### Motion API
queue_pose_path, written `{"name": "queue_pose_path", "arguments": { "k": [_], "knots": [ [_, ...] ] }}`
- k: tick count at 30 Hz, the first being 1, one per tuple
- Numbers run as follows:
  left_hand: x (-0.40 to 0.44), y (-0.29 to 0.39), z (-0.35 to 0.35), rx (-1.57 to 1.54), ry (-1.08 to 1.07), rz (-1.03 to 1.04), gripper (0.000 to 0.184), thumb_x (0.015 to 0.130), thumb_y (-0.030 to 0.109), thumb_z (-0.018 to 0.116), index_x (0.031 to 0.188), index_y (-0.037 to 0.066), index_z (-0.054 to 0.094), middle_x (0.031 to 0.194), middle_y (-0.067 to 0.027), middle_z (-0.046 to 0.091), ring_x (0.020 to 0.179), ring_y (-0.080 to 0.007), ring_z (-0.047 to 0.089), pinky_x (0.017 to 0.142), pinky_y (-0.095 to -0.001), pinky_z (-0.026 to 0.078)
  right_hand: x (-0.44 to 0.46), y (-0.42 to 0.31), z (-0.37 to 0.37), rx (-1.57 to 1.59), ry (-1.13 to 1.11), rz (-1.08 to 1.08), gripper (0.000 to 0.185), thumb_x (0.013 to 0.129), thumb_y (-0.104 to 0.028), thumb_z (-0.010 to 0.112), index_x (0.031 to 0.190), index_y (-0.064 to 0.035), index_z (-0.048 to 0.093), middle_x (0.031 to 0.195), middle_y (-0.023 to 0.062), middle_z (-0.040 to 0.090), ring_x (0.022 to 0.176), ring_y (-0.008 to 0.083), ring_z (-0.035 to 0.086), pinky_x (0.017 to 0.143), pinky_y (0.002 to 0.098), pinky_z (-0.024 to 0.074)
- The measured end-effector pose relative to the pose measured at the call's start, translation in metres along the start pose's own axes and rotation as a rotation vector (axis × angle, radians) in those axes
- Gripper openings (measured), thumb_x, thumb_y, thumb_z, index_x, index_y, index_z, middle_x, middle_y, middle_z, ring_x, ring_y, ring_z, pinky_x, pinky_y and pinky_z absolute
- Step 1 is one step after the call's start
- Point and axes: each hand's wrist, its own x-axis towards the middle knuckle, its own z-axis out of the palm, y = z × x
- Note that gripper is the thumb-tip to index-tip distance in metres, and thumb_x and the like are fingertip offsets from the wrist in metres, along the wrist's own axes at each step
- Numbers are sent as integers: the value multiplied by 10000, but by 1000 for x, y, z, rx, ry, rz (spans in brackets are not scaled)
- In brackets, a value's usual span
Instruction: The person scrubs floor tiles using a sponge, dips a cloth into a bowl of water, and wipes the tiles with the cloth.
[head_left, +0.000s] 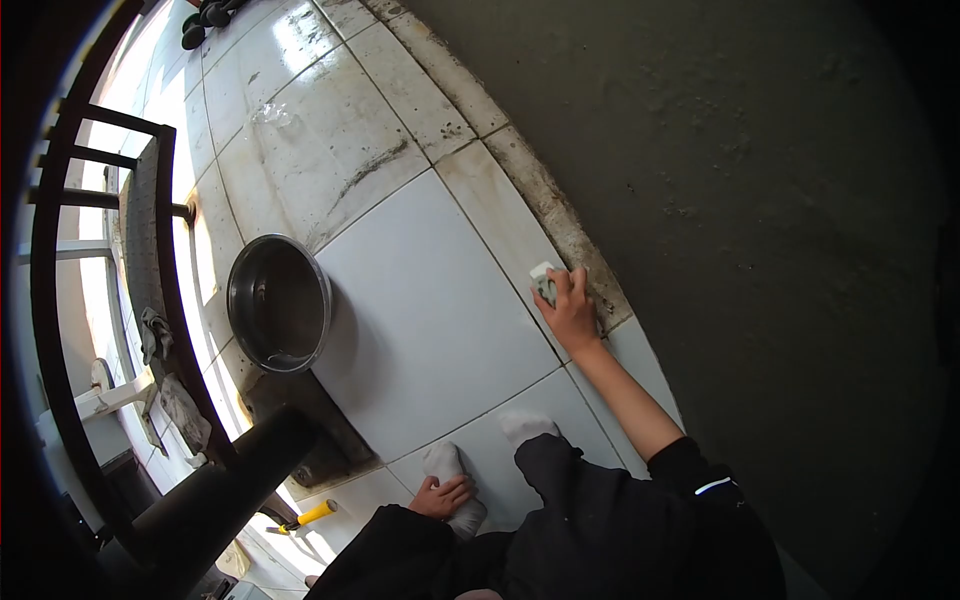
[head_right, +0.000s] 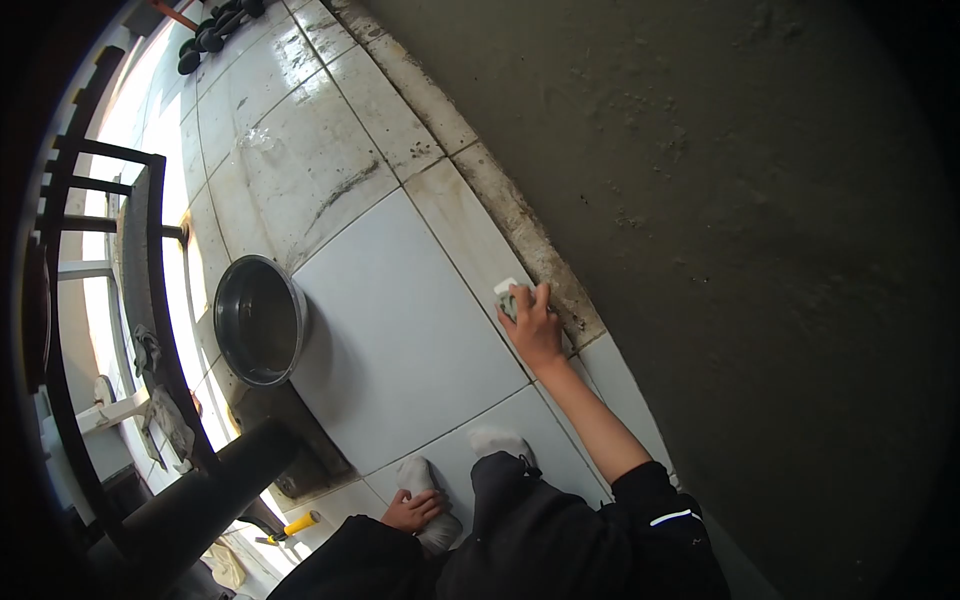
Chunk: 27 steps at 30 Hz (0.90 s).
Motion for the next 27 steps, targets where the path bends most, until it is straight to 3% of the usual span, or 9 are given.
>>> {"name": "queue_pose_path", "arguments": {
  "k": [1, 4, 8, 10, 15, 18, 23, 27],
  "knots": [
    [1, -1, -1, 8, -6, 5, 357, 780, 132, 543, 1131, 188, 580, 1248, 64, 536, 1224, -83, 432, 689, -314, 356, 26, -4, 12, 6, 45, -58, 431, 777, -265, 716, 1086, -91, 471, 940, 137, 442, 772, 320, 627, 576, 376, 561],
    [3, -2, 1, 27, -7, 11, 348, 781, 134, 543, 1122, 192, 581, 1237, 63, 540, 1223, -83, 431, 684, -316, 355, 102, -23, 30, -3, -114, 69, 472, 769, -301, 714, 1096, -95, 442, 966, 155, 456, 735, 351, 633, 591, 378, 564],
    [1, -1, 7, 15, 22, 10, 344, 780, 136, 543, 1118, 194, 581, 1226, 62, 542, 1224, -81, 431, 680, -315, 355, 131, -26, 14, -26, -285, 74, 452, 766, -307, 708, 1080, -129, 438, 990, 173, 464, 712, 375, 629, 627, 430, 551],
    [0, -2, 5, 27, 17, 5, 346, 780, 136, 542, 1119, 194, 581, 1230, 62, 540, 1226, -80, 430, 682, -316, 356, 99, -18, -1, -3, -322, 90, 428, 762, -290, 708, 1066, -143, 445, 980, 160, 462, 718, 373, 628, 635, 458, 539],
    [-2, 0, 6, 22, 41, 6, 349, 782, 132, 539, 1125, 182, 579, 1249, 58, 534, 1233, -83, 427, 697, -320, 364, -47, 7, -43, -16, -230, 61, 430, 738, -245, 734, 1063, -123, 479, 960, 133, 441, 764, 330, 621, 597, 405, 550],
    [-1, 1, -1, -6, 26, 0, 353, 783, 130, 536, 1132, 167, 576, 1253, 52, 533, 1236, -84, 424, 706, -322, 366, -77, 11, -41, -9, -180, 66, 458, 722, -219, 749, 1077, -101, 486, 958, 127, 437, 780, 307, 617, 591, 389, 554],
    [-3, 1, 0, -38, 15, 3, 365, 785, 138, 533, 1148, 154, 569, 1266, 43, 528, 1244, -91, 414, 707, -325, 364, 11, -16, 5, 30, -95, -24, 475, 721, -212, 754, 1087, -93, 474, 966, 140, 436, 779, 309, 617, 580, 370, 563],
    [-1, -4, 6, -78, 16, 18, 362, 793, 142, 525, 1151, 162, 569, 1271, 46, 524, 1238, -93, 416, 693, -329, 358, 96, -45, 25, 19, -233, 107, 438, 752, -265, 729, 1045, -96, 450, 993, 169, 461, 735, 354, 627, 590, 364, 566]
  ]
}}
